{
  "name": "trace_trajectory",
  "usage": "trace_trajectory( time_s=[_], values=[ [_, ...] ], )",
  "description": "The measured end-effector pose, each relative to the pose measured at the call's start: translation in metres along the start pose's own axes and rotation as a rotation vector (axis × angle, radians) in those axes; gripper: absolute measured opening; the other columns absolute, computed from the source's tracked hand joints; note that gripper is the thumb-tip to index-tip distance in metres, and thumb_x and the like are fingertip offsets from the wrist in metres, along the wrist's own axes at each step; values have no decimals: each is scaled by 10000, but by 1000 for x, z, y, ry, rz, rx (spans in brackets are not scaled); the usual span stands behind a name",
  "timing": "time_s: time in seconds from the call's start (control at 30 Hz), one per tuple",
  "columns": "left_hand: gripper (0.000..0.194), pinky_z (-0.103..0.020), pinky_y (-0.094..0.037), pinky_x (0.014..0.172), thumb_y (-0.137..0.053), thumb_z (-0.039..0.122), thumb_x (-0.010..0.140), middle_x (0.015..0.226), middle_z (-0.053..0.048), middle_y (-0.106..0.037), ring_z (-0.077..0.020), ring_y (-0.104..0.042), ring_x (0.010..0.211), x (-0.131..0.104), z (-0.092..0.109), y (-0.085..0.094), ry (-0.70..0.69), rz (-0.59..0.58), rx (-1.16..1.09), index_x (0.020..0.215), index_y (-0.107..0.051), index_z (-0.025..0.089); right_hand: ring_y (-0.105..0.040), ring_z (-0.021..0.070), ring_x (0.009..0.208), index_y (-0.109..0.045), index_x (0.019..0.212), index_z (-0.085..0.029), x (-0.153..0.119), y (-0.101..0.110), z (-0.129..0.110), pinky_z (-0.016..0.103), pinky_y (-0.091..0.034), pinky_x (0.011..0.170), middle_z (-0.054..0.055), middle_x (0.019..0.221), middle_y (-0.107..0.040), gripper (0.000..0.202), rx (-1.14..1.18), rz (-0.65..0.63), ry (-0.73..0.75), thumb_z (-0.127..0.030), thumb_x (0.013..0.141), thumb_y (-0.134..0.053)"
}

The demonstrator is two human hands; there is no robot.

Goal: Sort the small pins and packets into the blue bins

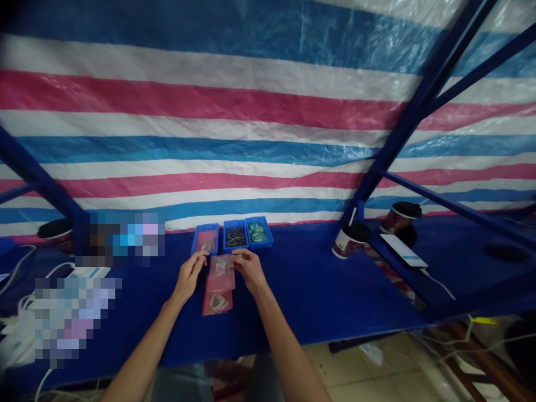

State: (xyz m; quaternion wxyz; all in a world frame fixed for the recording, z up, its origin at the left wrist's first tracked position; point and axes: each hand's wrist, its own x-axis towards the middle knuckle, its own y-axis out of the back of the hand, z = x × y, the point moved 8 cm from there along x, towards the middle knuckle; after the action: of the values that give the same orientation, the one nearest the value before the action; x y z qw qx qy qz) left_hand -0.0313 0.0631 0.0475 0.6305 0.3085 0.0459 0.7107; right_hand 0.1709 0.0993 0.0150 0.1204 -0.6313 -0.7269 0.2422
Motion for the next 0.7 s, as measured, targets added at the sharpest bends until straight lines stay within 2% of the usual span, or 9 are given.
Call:
trace_trajectory(
  time_s=[0.2,0.33,0.4,0.47,0.57,0.63,0.7],
  values=[
    [262,-373,-491,936,-547,259,933,1152,-86,-624,-224,-586,1056,-1,21,-3,-248,21,140,1135,-714,263,-611,145,625,-680,744,-160,3,10,14,256,-490,609,6,678,-661,259,125,68,-97,-255,562,-837],
    [378,-398,-521,902,-610,137,840,1226,-75,-608,-241,-558,1101,-4,30,-7,-323,17,184,1153,-727,313,-636,176,651,-671,731,-163,5,11,20,283,-510,613,31,692,-676,243,112,109,-63,-295,592,-821],
    [360,-403,-532,874,-608,127,839,1203,-73,-634,-245,-566,1090,-5,31,-5,-324,31,161,1111,-748,319,-641,181,659,-658,714,-165,5,7,19,286,-513,615,35,690,-672,263,81,96,-30,-320,592,-833],
    [264,-408,-534,860,-615,172,867,1140,-76,-673,-248,-583,1067,-5,29,0,-308,75,122,1027,-776,306,-638,177,644,-643,712,-165,3,0,14,283,-509,608,25,669,-653,299,16,47,-6,-357,602,-844],
    [136,-395,-534,839,-651,277,880,968,-75,-713,-240,-624,955,-4,22,10,-240,169,49,893,-784,249,-560,136,518,-646,765,-164,-2,-11,-4,250,-446,520,-15,571,-582,332,-253,-36,80,-458,710,-789],
    [163,-359,-534,784,-663,334,876,863,-63,-711,-217,-638,833,-4,13,14,-163,215,4,842,-766,212,-508,115,503,-670,806,-164,-5,-20,-21,233,-401,505,-21,576,-570,329,-452,-88,194,-488,788,-725],
    [209,-328,-523,734,-664,374,874,835,-57,-713,-204,-638,770,-3,5,14,-87,218,-30,858,-758,189,-535,122,601,-699,844,-170,-9,-31,-34,232,-414,573,-4,677,-614,290,-547,-154,301,-457,808,-717]
  ],
)
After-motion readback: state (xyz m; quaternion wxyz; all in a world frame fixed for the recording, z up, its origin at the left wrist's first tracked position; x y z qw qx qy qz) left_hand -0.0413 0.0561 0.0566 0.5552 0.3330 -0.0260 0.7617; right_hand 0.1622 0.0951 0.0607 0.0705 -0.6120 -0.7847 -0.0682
